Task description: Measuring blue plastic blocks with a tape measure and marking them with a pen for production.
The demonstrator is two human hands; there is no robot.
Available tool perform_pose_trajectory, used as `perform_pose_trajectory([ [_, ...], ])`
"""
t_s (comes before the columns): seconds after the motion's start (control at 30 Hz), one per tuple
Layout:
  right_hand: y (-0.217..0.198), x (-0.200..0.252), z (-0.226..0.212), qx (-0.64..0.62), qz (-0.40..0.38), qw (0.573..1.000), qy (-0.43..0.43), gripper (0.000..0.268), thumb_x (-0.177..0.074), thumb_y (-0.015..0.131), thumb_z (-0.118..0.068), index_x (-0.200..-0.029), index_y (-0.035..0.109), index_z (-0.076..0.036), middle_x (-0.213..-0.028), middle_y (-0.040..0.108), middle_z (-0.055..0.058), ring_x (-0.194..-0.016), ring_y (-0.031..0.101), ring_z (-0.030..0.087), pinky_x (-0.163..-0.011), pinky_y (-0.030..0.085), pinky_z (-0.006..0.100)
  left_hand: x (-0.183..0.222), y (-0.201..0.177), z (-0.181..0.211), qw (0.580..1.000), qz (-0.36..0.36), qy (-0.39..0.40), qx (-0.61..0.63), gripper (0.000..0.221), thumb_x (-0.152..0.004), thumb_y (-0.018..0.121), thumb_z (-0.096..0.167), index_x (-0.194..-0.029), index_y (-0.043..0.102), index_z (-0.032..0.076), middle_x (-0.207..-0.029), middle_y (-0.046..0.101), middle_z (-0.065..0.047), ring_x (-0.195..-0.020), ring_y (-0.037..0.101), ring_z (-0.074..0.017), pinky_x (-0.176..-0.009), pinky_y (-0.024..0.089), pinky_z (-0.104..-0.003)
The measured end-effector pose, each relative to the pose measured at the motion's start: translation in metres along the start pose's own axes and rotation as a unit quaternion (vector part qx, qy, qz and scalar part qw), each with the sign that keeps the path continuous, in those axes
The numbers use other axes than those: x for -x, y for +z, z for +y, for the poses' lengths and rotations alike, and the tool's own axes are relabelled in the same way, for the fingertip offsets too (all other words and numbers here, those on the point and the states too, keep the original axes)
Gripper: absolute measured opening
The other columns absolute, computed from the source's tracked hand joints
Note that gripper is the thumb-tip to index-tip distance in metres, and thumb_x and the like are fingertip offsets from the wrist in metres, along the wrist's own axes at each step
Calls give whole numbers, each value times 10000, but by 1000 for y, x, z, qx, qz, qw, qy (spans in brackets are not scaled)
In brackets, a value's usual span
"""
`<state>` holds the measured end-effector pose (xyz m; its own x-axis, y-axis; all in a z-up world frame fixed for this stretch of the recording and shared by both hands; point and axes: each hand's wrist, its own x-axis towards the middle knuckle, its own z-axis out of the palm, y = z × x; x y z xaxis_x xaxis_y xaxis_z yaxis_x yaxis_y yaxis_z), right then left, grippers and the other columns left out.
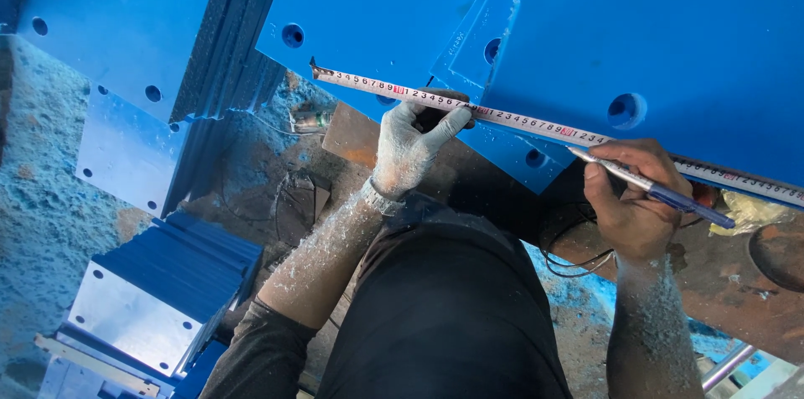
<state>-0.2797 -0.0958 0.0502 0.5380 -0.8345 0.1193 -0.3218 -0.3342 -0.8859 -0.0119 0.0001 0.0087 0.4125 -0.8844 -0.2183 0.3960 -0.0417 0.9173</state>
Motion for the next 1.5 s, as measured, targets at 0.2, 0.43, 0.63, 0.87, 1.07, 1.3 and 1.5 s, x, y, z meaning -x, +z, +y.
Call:
perform_pose_trajectory([
  [0.2,4,-4,-5,21,16,999,-25,258,-941,703,108,-1131,551,21,-1111,654,178,-805,624,190,-712,528,286,1,2,3,999,13,-12,-28,219,-917,761,73,-1106,686,-5,-942,774,-147,-831,769,-182,-716,637,-222],
  [0.43,10,-13,-9,4,64,996,-68,76,-941,768,34,-980,735,91,-907,704,261,-822,712,443,-694,576,412,-1,7,-1,992,41,-65,-96,183,-938,808,165,-1093,765,76,-939,780,-181,-959,765,-248,-877,618,-423],
  [0.63,12,-14,-15,-4,69,996,-62,103,-941,763,28,-1008,732,98,-869,694,298,-795,689,518,-649,576,441,1,7,0,993,57,-55,-90,182,-921,819,134,-1077,760,61,-916,774,-167,-910,749,-192,-845,631,-394],
  [0.87,11,-15,-14,11,68,995,-65,119,-936,783,8,-1020,740,80,-904,710,294,-843,707,501,-678,586,453,0,2,-3,994,62,-46,-74,204,-909,826,95,-1084,748,23,-934,766,-189,-900,747,-212,-830,638,-381],
  [1.07,9,-17,-10,-13,53,996,-74,115,-923,770,17,-987,719,97,-881,695,320,-784,675,549,-598,578,475,0,5,-2,995,68,-46,-63,218,-896,832,80,-1075,738,0,-928,753,-187,-908,733,-213,-827,635,-381],
  [1.3,10,-19,-16,-22,60,996,-65,117,-966,751,-28,-1024,714,67,-936,712,276,-857,710,485,-657,593,447,0,7,1,994,67,-46,-68,208,-901,828,86,-1073,743,6,-916,758,-178,-886,736,-209,-829,636,-377],
  [1.5,9,-18,-12,-20,57,995,-84,106,-887,790,60,-955,720,101,-874,701,295,-809,714,492,-651,590,463,1,8,-1,994,76,-48,-65,205,-896,837,96,-1065,743,29,-901,755,-148,-879,728,-178,-821,635,-360],
])
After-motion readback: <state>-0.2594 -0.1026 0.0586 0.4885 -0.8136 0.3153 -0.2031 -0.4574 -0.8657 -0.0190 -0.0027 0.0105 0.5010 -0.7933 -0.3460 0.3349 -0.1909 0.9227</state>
